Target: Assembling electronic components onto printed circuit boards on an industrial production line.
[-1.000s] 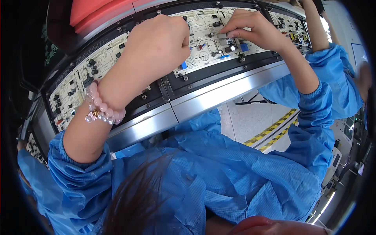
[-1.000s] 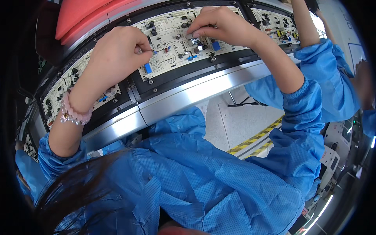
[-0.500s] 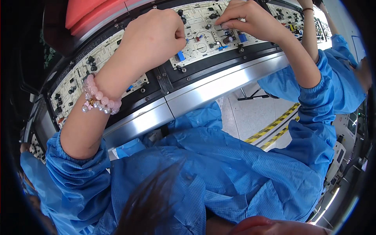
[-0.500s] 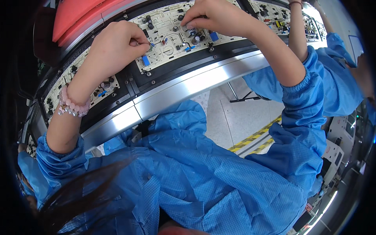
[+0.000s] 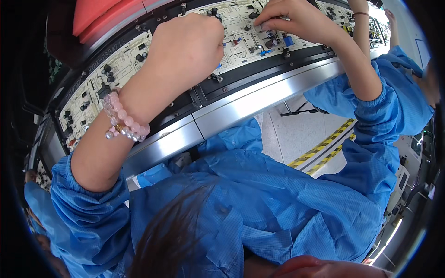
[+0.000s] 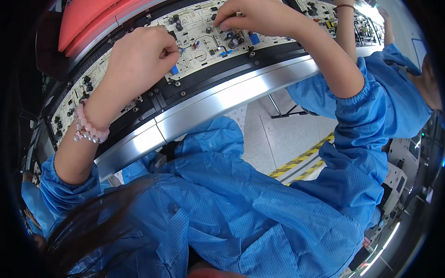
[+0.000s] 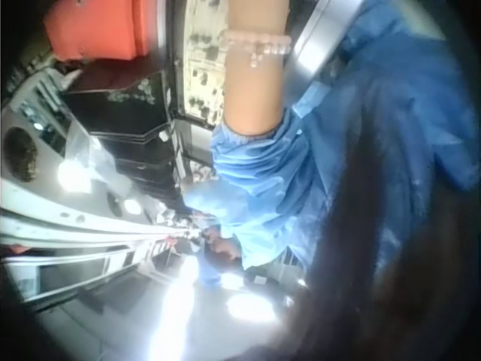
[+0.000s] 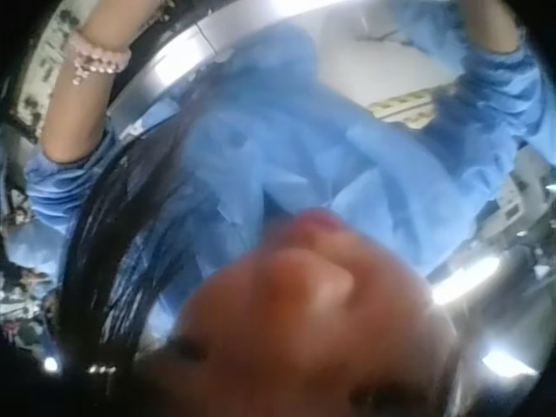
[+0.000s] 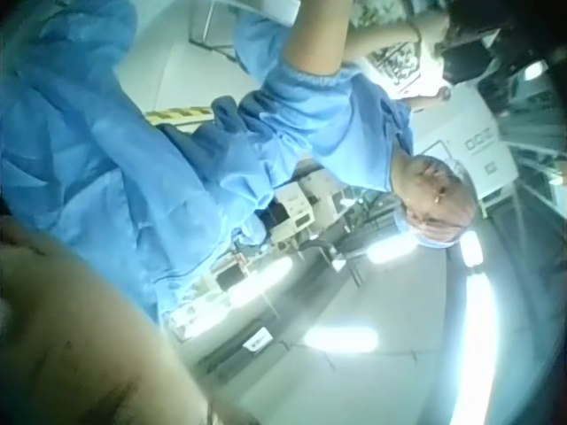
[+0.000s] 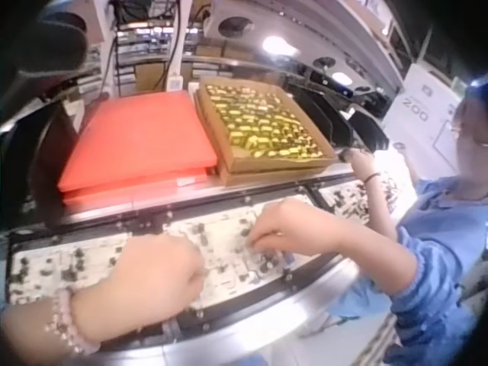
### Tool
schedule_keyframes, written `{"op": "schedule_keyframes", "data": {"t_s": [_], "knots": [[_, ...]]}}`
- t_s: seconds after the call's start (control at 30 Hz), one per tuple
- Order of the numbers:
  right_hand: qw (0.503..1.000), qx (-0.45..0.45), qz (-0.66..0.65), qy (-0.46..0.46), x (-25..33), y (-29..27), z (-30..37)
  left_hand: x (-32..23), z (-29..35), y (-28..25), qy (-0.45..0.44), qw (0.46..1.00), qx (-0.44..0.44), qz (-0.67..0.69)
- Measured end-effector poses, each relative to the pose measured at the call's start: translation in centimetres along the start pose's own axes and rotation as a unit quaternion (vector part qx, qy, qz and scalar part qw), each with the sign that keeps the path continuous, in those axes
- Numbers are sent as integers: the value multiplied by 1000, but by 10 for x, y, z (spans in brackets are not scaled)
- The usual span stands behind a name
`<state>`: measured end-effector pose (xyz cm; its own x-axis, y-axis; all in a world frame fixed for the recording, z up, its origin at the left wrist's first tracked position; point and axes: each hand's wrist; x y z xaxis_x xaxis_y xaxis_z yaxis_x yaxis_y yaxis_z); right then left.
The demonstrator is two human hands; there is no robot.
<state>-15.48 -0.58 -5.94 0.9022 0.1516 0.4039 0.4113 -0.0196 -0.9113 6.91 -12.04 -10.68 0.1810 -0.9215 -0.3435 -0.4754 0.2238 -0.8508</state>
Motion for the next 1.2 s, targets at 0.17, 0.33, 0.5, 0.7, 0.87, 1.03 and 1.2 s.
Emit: {"op": "schedule_keyframes", "data": {"t_s": [0.17,0.33,0.5,0.7,0.87,1.03,1.2], "knots": [[998,30,-28,50,-8,-1,0,-4,-14,-4,24,998,31,-44],[996,28,-47,65,-27,-14,15,0,-30,-23,-5,996,-40,80],[998,-37,51,-30,-58,3,38,36,-23,-71,-135,981,-23,134],[991,-103,-53,64,-46,-28,14,124,31,-121,-191,948,-228,117],[938,-296,114,141,-77,-70,-32,260,91,-175,-165,924,-346,0],[920,-213,257,206,-93,-44,-77,284,114,-153,-193,952,-162,-175],[888,-331,78,310,-84,-35,-91,264,113,-132,-200,972,-11,-123]]}}
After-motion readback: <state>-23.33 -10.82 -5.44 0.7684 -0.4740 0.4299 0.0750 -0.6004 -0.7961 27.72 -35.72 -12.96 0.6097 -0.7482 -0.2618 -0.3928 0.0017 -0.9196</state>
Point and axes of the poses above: each hand's wrist, its own z-axis away from the middle knuckle, its own y-axis out of the palm, x = y × z, and after that the axes turned 12 degrees about -x, right-handed
